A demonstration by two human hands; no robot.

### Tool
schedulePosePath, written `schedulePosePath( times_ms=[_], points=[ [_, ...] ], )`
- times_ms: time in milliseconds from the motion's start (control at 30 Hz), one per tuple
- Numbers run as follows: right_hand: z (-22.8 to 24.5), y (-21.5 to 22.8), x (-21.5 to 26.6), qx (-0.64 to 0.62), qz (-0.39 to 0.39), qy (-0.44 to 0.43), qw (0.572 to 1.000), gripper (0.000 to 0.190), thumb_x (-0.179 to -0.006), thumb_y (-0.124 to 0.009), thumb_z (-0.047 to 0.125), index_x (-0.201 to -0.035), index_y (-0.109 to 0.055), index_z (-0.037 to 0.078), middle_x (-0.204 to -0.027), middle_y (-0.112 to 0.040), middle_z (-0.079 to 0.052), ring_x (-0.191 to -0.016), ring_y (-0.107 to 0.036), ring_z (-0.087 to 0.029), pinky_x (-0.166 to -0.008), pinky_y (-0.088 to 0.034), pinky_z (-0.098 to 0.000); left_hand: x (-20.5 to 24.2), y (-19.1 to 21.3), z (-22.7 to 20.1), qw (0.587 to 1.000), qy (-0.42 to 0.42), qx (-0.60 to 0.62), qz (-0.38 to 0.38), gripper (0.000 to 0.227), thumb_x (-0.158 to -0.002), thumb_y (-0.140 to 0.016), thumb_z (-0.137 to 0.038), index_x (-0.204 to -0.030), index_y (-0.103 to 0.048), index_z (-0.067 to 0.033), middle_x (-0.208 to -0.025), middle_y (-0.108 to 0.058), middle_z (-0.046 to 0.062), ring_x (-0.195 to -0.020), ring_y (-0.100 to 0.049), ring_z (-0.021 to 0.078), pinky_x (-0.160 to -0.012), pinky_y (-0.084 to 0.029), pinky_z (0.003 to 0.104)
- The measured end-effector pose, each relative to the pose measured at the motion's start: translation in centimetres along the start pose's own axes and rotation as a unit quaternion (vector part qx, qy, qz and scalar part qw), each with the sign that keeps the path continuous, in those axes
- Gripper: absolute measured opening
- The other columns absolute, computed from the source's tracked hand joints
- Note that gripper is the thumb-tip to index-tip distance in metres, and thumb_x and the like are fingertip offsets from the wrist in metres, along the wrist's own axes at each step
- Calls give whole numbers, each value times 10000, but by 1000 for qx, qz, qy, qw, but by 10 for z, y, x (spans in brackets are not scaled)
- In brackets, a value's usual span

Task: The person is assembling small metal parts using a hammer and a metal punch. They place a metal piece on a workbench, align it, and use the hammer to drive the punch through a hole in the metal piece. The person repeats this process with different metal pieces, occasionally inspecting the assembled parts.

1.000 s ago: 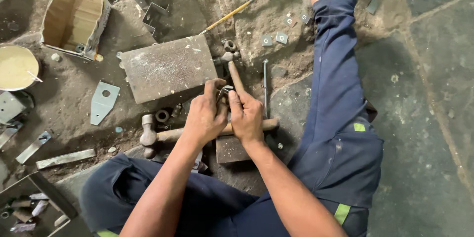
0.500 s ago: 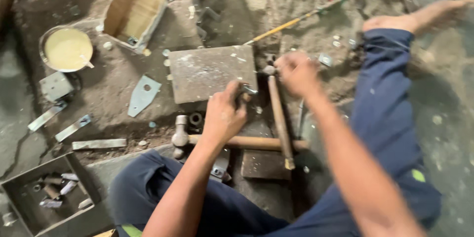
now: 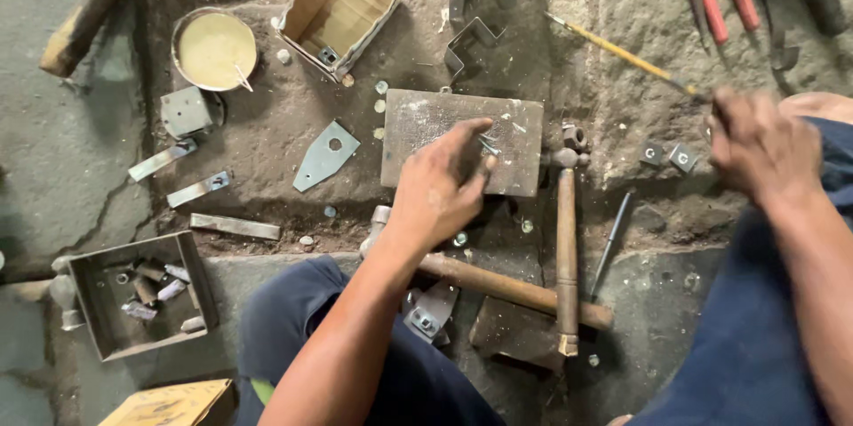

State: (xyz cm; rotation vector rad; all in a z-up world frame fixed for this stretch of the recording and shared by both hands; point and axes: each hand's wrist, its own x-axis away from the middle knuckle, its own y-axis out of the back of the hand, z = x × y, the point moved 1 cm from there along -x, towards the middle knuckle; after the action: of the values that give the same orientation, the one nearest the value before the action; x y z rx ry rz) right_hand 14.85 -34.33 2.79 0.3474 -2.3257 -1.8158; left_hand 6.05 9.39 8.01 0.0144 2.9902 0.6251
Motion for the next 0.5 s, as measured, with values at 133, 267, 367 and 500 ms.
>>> schedulePosePath(
  times_ms=[133,267,367,500],
  points=[
    [45,102,102,-254,7,-36,966,483,-980,-702,200,-1440,-569,138,-902,-691,-122,-738,-697,-301,-676,-555,-407,7,2,-2,999,-22,-36,-35,351,-929,-699,-135,-1274,-640,-109,-906,-704,140,-790,-697,317,-710,-549,410],
    [99,162,176,-417,17,-78,905,435,-821,-719,62,-1240,-606,35,-955,-701,-126,-787,-712,-232,-704,-561,-338,13,4,-1,999,-16,8,-28,334,-932,-671,-85,-1266,-677,-94,-859,-695,141,-724,-660,251,-695,-538,362],
    [131,178,207,-420,-48,-45,905,321,-879,-728,43,-1197,-677,46,-973,-722,-126,-823,-731,-216,-746,-558,-307,17,14,1,996,-77,28,-44,305,-964,-665,-47,-1268,-683,-70,-903,-706,136,-749,-664,186,-716,-539,318],
    [149,183,221,-411,-133,-22,902,262,-925,-740,5,-1182,-693,2,-1016,-728,-145,-885,-740,-216,-795,-563,-278,16,31,8,998,28,45,-36,292,-966,-644,-22,-1239,-726,-85,-769,-710,114,-665,-600,180,-601,-466,317]
  ],
)
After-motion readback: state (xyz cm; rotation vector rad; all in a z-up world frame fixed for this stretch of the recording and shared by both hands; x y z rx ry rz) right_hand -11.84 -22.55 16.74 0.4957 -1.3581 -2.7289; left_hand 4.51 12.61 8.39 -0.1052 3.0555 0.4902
